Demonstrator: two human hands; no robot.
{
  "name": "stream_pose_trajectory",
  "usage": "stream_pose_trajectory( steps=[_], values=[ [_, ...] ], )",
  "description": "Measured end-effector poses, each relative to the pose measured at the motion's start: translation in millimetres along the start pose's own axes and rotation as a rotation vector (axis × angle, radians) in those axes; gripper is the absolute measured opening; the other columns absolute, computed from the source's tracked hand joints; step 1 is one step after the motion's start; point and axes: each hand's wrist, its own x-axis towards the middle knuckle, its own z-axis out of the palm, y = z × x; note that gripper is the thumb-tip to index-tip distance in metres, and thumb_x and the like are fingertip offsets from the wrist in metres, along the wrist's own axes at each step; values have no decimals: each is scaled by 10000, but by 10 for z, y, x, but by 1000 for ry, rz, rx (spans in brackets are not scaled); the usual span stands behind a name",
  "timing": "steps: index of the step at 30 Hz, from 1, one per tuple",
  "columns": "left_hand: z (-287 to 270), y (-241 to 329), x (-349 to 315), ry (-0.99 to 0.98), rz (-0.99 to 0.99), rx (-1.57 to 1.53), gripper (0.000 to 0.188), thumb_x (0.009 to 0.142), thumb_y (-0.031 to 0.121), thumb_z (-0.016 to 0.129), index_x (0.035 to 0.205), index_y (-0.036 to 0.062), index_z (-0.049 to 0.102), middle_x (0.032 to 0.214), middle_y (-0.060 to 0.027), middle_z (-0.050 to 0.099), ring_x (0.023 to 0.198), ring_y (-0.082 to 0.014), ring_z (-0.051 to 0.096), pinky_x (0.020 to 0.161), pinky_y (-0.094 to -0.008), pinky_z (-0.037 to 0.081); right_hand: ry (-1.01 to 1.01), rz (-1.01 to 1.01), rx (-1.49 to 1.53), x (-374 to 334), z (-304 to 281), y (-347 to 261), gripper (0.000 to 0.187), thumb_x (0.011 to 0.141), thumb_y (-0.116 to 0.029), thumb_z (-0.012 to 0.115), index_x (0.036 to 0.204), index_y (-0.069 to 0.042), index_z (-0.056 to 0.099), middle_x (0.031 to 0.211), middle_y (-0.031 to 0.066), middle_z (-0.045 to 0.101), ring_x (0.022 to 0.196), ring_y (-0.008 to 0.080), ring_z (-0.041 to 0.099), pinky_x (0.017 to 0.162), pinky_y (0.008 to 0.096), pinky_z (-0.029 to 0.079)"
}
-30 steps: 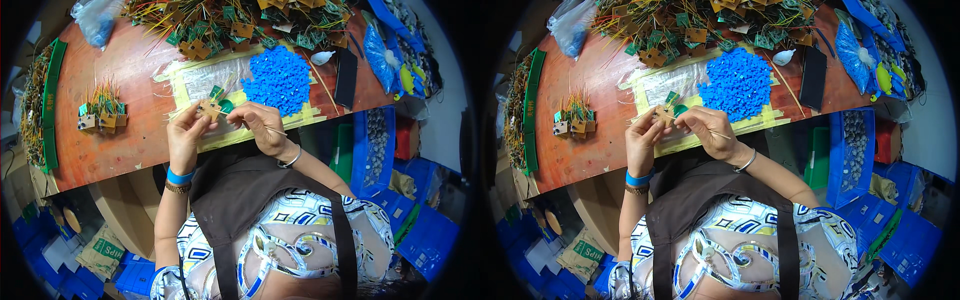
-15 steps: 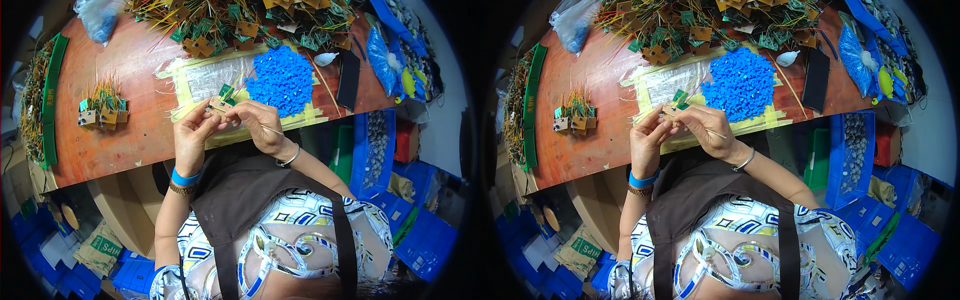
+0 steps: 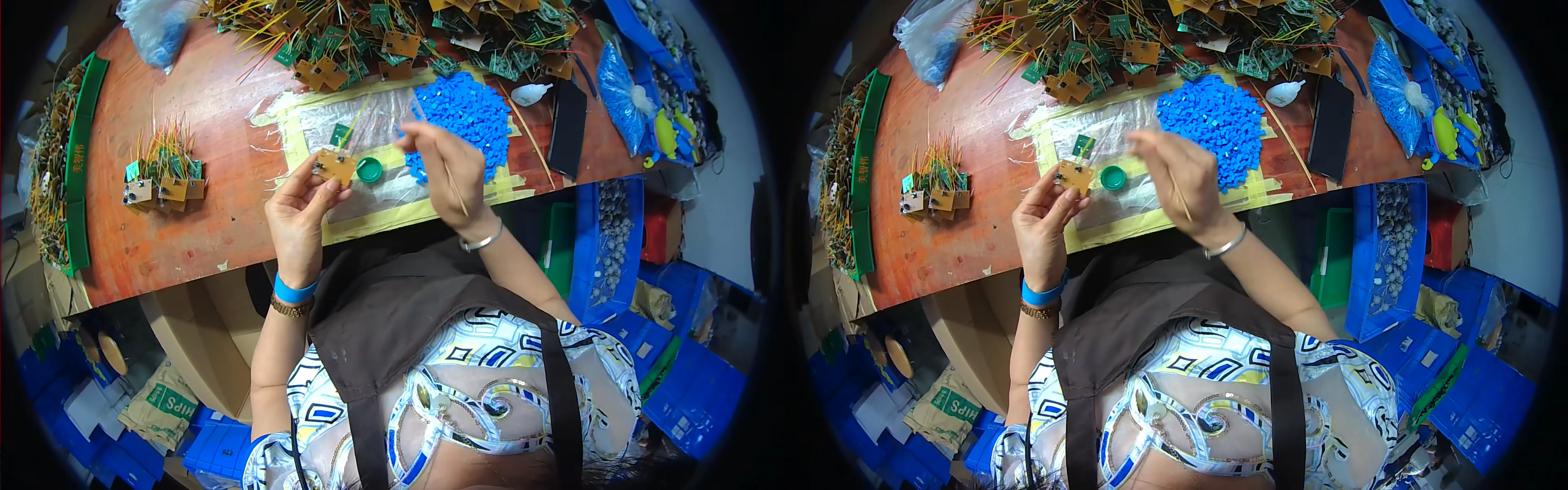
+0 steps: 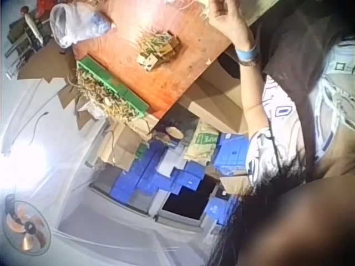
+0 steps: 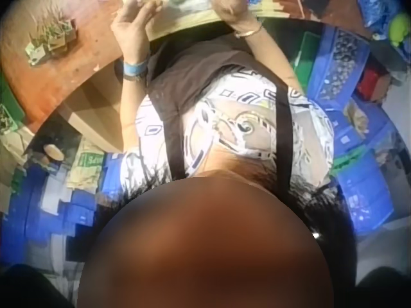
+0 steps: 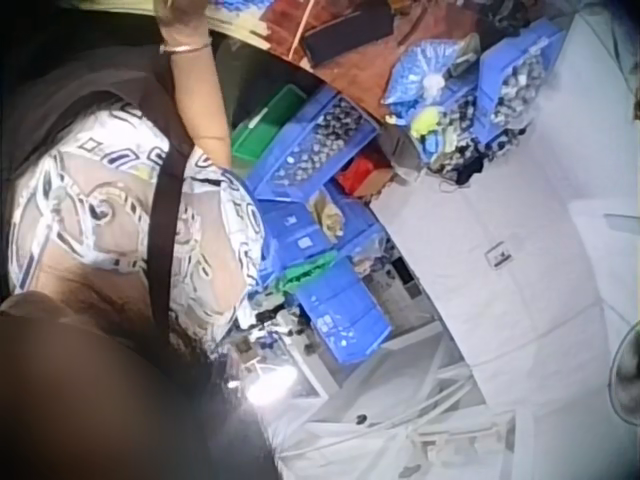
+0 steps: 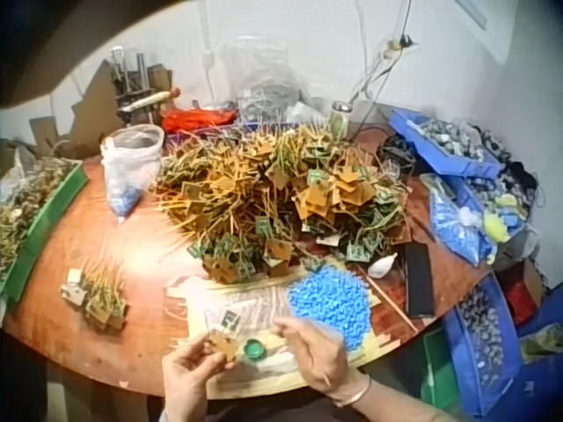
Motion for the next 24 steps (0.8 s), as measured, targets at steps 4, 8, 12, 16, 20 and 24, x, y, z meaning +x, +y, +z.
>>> stream_pose_trajectory(
  steps=[4, 8, 12, 16, 20, 24],
  values=[
    [-9, -10, 11, 37, 52, 25, 437, 904, -34, 637, 1324, -69, 520, 955, -77, 632, 832, -170, 679, 786, -277, 580, -30, -198, -490, 169, 63, 340, 112, 825, -78, 698, 929, -39, 683, 799, 91, 679, 754, 253, 641, 669, 350, 486],
    [-13, -30, 5, 21, 54, 54, 432, 906, -44, 630, 1324, -63, 524, 956, -77, 631, 839, -166, 675, 780, -274, 584, -110, -193, -675, 157, 124, 407, 160, 740, -100, 749, 886, -85, 686, 762, 47, 661, 782, 232, 614, 693, 355, 432],
    [-9, -47, 12, 1, 58, 64, 434, 903, -54, 627, 1325, -59, 526, 959, -76, 630, 839, -164, 674, 774, -269, 585, -88, -198, -643, 164, 145, 408, 163, 729, -79, 750, 877, -89, 681, 766, 36, 657, 784, 230, 603, 696, 344, 418],
    [0, -56, 19, -36, 37, 85, 422, 902, -60, 626, 1314, -59, 536, 955, -79, 641, 842, -157, 671, 775, -267, 584, -78, -250, -250, 159, 146, 94, 203, 695, -40, 765, 864, -87, 663, 772, 38, 641, 813, 238, 603, 690, 351, 414],
    [60, -50, -17, -99, 42, 116, 407, 898, -64, 626, 1298, -61, 548, 958, -86, 658, 843, -150, 667, 777, -274, 585, -214, -359, -145, 80, 214, -144, 243, 661, -31, 780, 864, -88, 658, 789, 37, 640, 830, 240, 615, 688, 351, 423],
    [114, -18, -36, -120, 5, 86, 409, 897, -64, 627, 1299, -58, 550, 967, -87, 662, 843, -146, 665, 776, -277, 585, -165, -369, -260, 31, 228, -131, 251, 670, -16, 772, 890, -73, 666, 817, 44, 661, 827, 246, 628, 698, 339, 463]
  ],
)
